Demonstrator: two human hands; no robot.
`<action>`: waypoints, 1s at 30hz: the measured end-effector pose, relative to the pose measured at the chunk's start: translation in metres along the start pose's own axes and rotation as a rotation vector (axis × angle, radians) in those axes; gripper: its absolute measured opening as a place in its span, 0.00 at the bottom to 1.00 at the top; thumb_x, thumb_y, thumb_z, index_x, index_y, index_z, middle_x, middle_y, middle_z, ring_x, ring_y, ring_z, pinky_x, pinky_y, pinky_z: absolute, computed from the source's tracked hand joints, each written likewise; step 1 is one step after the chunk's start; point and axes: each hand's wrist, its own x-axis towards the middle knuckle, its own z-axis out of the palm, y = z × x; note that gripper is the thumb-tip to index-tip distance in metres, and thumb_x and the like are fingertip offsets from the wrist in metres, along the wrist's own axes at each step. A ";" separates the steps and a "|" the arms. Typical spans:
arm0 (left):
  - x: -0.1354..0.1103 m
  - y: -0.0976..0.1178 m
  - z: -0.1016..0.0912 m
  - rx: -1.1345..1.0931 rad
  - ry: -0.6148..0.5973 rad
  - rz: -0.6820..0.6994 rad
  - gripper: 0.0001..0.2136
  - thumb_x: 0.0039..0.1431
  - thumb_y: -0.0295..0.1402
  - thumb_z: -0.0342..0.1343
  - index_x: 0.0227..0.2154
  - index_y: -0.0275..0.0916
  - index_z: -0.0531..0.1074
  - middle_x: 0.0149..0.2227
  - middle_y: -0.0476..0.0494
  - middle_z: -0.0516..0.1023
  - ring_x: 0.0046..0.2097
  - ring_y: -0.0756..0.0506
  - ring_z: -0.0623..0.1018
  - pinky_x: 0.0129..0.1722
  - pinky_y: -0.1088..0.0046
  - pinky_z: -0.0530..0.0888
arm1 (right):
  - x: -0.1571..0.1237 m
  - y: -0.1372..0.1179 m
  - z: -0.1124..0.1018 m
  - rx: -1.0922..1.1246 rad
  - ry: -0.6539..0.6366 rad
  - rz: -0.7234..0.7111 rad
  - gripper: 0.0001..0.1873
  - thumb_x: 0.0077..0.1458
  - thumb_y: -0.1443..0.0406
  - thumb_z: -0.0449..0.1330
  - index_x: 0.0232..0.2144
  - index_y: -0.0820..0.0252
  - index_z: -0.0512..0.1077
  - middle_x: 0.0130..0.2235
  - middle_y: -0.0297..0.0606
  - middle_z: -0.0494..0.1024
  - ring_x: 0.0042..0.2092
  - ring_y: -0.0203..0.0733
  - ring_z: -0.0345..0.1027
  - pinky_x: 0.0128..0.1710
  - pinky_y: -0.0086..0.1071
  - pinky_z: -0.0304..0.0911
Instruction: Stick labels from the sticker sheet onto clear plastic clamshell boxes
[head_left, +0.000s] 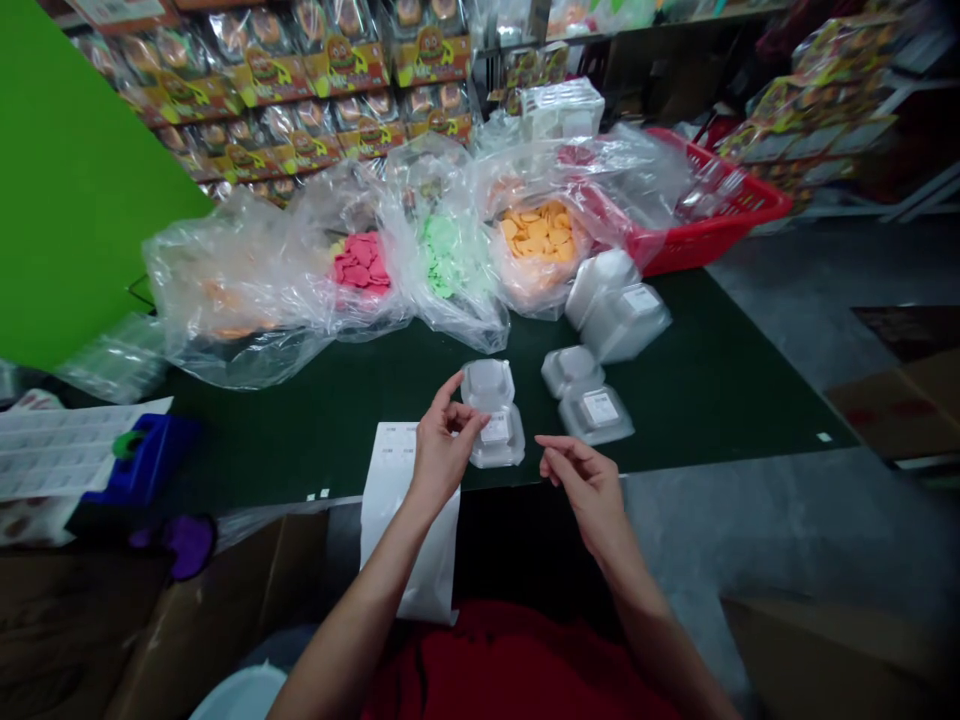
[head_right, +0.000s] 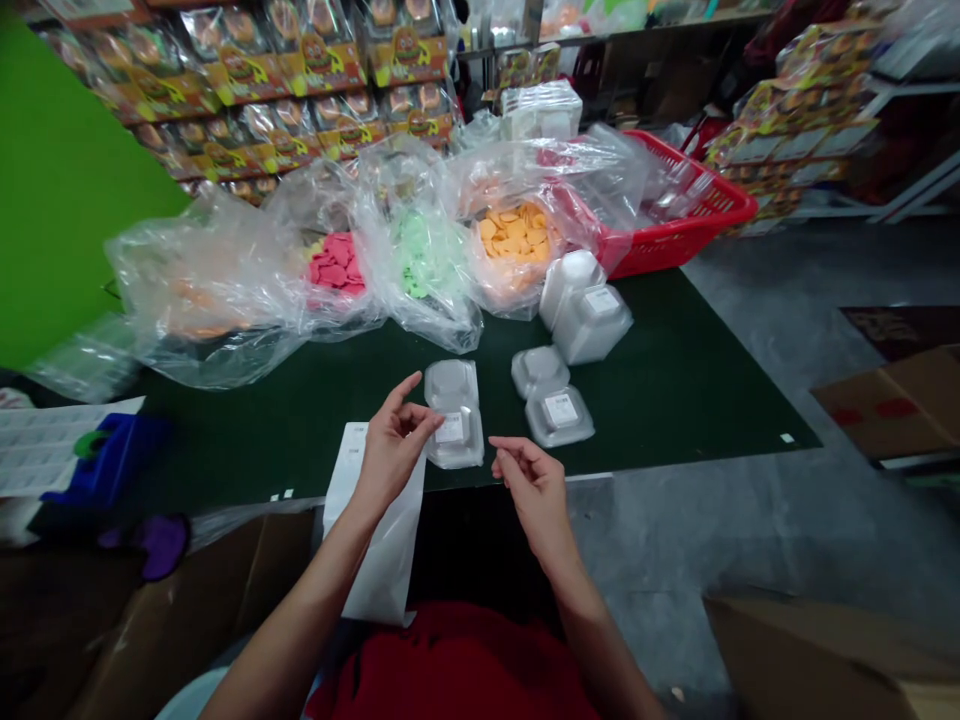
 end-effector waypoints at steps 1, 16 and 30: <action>0.000 -0.001 0.001 0.003 -0.005 -0.007 0.36 0.56 0.34 0.68 0.67 0.38 0.66 0.30 0.51 0.79 0.31 0.48 0.76 0.38 0.72 0.73 | 0.001 0.000 0.002 -0.006 0.002 -0.014 0.14 0.60 0.55 0.67 0.43 0.57 0.83 0.29 0.34 0.77 0.33 0.40 0.69 0.36 0.34 0.64; -0.006 -0.017 0.006 0.295 0.052 0.186 0.28 0.62 0.35 0.67 0.64 0.45 0.70 0.39 0.47 0.75 0.34 0.48 0.73 0.36 0.72 0.73 | 0.017 0.003 0.028 -0.533 -0.142 -0.471 0.14 0.70 0.62 0.59 0.50 0.48 0.83 0.43 0.40 0.71 0.47 0.48 0.68 0.49 0.43 0.68; -0.047 -0.056 -0.018 0.278 0.211 0.120 0.15 0.76 0.41 0.49 0.52 0.41 0.76 0.54 0.37 0.77 0.58 0.41 0.76 0.61 0.58 0.72 | 0.022 0.017 0.077 -0.802 0.000 -0.431 0.43 0.60 0.55 0.68 0.73 0.46 0.59 0.66 0.52 0.63 0.66 0.67 0.60 0.62 0.63 0.63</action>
